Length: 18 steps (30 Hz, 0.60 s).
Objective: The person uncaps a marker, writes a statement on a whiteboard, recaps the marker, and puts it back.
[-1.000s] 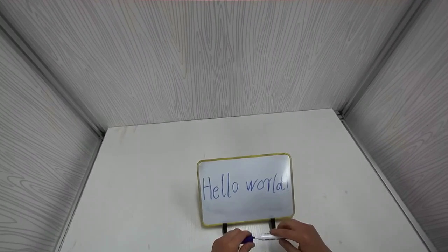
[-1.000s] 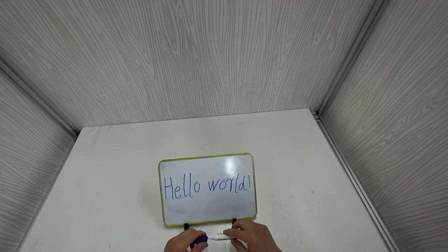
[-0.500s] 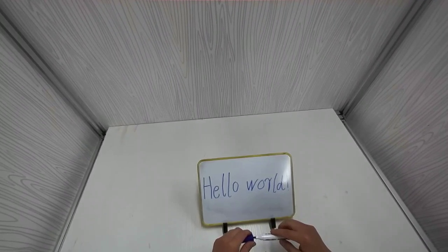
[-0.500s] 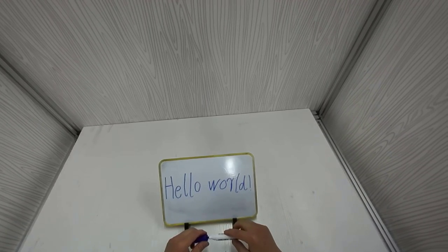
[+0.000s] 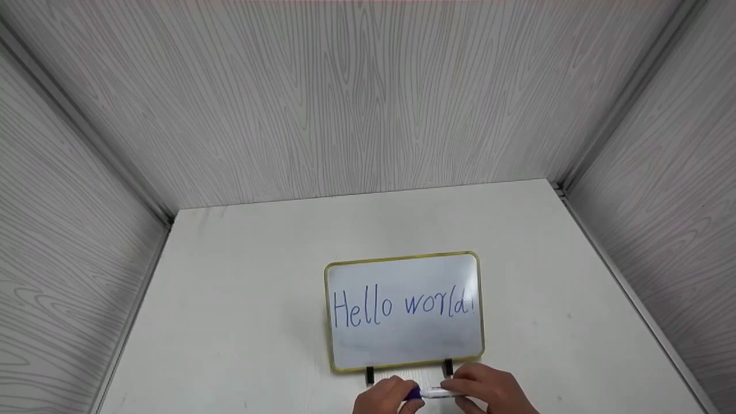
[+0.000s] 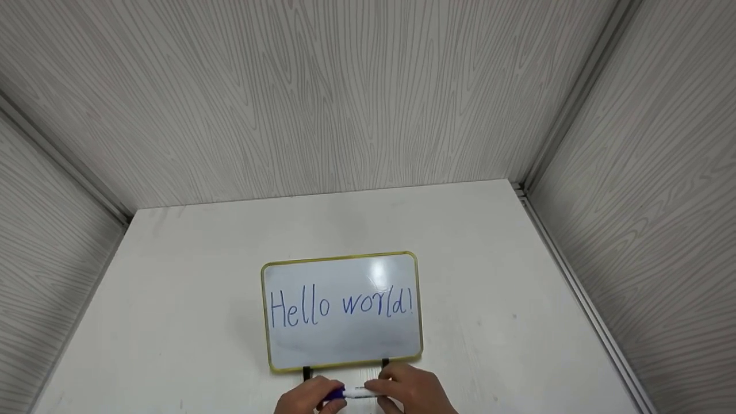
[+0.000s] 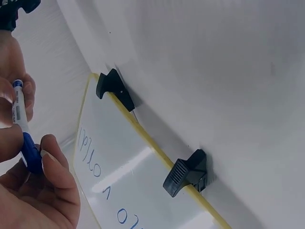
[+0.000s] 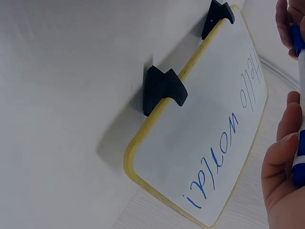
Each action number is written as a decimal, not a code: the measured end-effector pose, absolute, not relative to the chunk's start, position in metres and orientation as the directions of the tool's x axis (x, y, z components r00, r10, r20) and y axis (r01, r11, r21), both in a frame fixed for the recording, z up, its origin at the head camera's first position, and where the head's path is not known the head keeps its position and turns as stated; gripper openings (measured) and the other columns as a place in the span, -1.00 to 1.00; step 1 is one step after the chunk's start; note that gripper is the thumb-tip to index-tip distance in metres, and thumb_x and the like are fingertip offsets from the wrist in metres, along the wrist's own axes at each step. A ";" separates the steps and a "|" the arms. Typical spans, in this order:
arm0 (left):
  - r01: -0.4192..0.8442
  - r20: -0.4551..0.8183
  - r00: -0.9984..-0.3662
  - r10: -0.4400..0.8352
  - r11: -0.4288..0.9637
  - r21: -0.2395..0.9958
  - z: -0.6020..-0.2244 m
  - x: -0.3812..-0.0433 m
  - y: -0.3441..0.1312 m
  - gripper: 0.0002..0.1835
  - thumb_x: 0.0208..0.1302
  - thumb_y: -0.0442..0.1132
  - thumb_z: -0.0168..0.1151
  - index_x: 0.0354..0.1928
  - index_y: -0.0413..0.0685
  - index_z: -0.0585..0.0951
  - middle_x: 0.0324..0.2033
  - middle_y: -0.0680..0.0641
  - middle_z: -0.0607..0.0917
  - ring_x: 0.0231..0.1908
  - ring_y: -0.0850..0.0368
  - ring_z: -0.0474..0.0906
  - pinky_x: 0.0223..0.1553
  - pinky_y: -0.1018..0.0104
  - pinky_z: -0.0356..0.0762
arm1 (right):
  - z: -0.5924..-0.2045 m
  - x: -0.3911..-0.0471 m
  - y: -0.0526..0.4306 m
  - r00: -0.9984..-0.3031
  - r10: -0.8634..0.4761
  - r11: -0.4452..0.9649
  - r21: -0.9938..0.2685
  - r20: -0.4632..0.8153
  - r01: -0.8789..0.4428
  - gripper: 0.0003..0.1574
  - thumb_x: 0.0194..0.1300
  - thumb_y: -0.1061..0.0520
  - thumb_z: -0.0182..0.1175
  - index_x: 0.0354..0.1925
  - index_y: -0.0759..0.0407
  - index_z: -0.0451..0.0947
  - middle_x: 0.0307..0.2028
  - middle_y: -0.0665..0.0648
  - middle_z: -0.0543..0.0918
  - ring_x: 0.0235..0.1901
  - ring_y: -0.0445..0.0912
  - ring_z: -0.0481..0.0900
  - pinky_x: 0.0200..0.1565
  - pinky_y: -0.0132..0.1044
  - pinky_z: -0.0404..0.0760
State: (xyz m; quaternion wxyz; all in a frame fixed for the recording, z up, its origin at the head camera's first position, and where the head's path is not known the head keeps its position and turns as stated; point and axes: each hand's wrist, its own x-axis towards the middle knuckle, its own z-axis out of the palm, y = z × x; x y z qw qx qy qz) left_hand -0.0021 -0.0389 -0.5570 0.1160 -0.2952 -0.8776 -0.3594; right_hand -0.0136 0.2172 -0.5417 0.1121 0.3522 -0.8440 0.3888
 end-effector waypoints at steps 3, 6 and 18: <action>0.608 0.411 -0.794 0.448 0.562 0.561 -0.557 -0.002 -0.038 -0.89 0.37 -0.15 0.42 -0.22 0.08 0.64 -0.40 0.24 0.53 -0.42 0.50 0.36 -0.44 0.63 0.35 | -0.542 -0.012 0.215 -0.721 -0.509 0.453 -0.566 0.471 -0.689 -0.51 0.18 0.34 0.47 0.03 -0.09 0.77 -0.25 -0.06 0.67 -0.35 -0.29 0.57 -0.26 -0.58 0.51; 0.636 0.439 -0.772 0.460 0.558 0.533 -0.559 -0.001 -0.037 -0.90 0.41 -0.14 0.38 -0.22 0.08 0.63 -0.40 0.23 0.52 -0.43 0.51 0.35 -0.44 0.65 0.33 | -0.544 -0.010 0.213 -0.733 -0.509 0.457 -0.581 0.451 -0.674 -0.49 0.14 0.35 0.50 0.02 -0.10 0.78 -0.23 -0.12 0.66 -0.33 -0.31 0.57 -0.24 -0.57 0.51; 0.728 0.532 -0.685 0.498 0.501 0.468 -0.565 -0.004 -0.035 -0.92 0.44 -0.19 0.35 -0.22 -0.02 0.66 -0.43 0.13 0.55 -0.46 0.47 0.41 -0.44 0.69 0.35 | -0.550 -0.012 0.216 -0.627 -0.536 0.416 -0.470 0.565 -0.778 -0.40 -0.01 0.40 0.57 0.01 0.02 0.77 -0.19 -0.07 0.66 -0.28 -0.23 0.57 -0.20 -0.55 0.53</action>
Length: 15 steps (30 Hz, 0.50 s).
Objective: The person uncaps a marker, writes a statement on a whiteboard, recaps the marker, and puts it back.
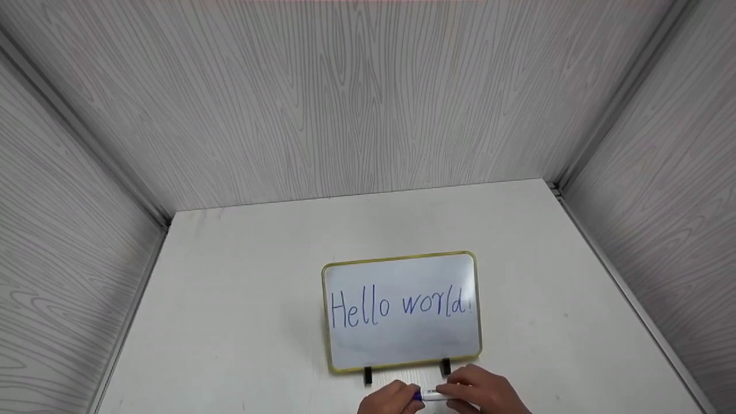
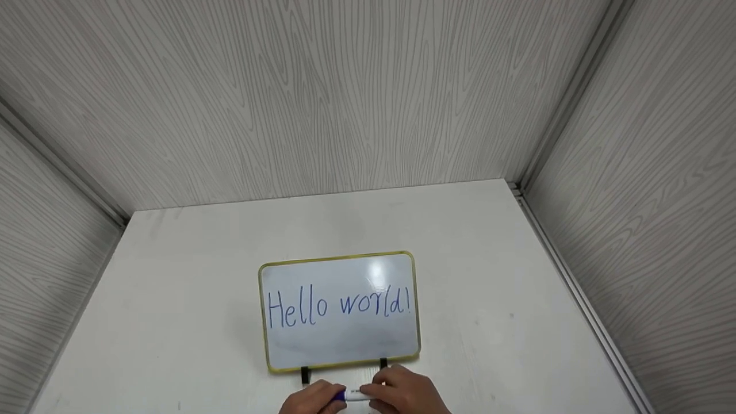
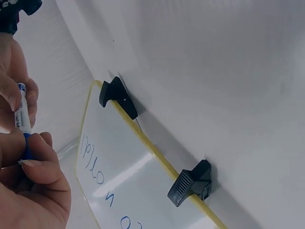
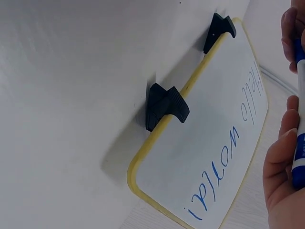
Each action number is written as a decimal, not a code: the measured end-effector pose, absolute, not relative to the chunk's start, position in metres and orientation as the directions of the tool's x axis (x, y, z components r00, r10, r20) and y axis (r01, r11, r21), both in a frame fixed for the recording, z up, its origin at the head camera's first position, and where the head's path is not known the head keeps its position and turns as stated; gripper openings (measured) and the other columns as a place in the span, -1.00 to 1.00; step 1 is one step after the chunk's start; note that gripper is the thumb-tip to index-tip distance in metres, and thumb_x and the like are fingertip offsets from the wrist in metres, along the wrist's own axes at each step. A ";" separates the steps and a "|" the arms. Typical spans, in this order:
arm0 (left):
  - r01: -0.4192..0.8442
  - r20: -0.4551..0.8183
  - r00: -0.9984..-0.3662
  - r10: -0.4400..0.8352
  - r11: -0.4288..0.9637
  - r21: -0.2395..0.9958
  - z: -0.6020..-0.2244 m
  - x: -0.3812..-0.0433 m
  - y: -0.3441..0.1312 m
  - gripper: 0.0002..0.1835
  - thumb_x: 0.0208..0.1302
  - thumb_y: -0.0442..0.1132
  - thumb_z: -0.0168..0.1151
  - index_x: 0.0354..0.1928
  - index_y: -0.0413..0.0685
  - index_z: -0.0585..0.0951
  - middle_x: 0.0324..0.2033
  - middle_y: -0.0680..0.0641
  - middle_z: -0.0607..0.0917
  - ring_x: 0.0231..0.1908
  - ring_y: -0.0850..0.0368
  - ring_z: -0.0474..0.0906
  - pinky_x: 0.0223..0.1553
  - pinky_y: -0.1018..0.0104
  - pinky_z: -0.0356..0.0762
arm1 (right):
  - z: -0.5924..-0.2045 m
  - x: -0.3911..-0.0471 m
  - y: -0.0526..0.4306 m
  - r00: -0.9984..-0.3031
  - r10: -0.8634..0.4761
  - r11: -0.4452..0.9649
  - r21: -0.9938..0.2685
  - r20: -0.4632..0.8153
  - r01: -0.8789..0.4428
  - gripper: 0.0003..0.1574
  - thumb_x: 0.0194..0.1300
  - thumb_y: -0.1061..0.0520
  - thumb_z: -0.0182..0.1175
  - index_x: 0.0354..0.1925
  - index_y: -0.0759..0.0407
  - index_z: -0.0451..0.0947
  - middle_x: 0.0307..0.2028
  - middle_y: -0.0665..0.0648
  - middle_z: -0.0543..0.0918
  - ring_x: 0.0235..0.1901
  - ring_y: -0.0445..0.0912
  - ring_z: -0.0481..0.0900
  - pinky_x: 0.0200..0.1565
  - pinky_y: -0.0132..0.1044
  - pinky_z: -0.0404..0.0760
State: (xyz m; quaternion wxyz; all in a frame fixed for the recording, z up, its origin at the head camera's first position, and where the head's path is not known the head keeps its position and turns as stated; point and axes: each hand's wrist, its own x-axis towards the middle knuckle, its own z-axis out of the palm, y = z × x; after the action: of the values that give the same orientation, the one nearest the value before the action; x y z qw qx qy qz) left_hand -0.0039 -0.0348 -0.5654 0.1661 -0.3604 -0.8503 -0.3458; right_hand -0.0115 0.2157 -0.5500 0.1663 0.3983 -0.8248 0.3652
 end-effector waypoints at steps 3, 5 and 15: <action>0.748 0.566 -0.662 0.492 0.487 0.451 -0.566 -0.005 -0.034 -0.92 0.39 -0.23 0.39 -0.25 -0.04 0.67 -0.46 0.12 0.54 -0.49 0.45 0.42 -0.45 0.70 0.36 | -0.548 -0.010 0.214 -0.650 -0.532 0.435 -0.483 0.543 -0.759 -0.30 -0.04 0.40 0.59 0.07 -0.08 0.76 -0.18 -0.14 0.66 -0.25 -0.26 0.57 -0.18 -0.58 0.53; 0.759 0.580 -0.649 0.493 0.478 0.443 -0.567 -0.006 -0.034 -0.92 0.38 -0.24 0.39 -0.27 -0.05 0.67 -0.48 0.12 0.53 -0.50 0.45 0.42 -0.46 0.71 0.35 | -0.546 -0.009 0.213 -0.672 -0.525 0.444 -0.506 0.522 -0.740 -0.26 -0.02 0.39 0.60 0.09 -0.16 0.75 -0.17 -0.19 0.67 -0.23 -0.28 0.58 -0.17 -0.58 0.54; 0.760 0.573 -0.648 0.502 0.372 0.534 -0.565 -0.009 -0.035 -0.88 0.39 -0.32 0.37 -0.34 -0.09 0.64 -0.53 0.09 0.52 -0.52 0.47 0.38 -0.48 0.73 0.31 | -0.544 -0.010 0.211 -0.666 -0.531 0.407 -0.531 0.525 -0.743 -0.35 0.15 0.34 0.53 0.14 -0.16 0.73 -0.15 -0.18 0.66 -0.20 -0.27 0.57 -0.13 -0.53 0.55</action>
State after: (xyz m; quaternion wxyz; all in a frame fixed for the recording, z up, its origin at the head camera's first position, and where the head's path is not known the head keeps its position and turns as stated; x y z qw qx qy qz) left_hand -0.0093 -0.0345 -0.5653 0.1595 -0.3881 -0.8126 -0.4045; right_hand -0.0103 0.2112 -0.5437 0.1379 0.3850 -0.8274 0.3849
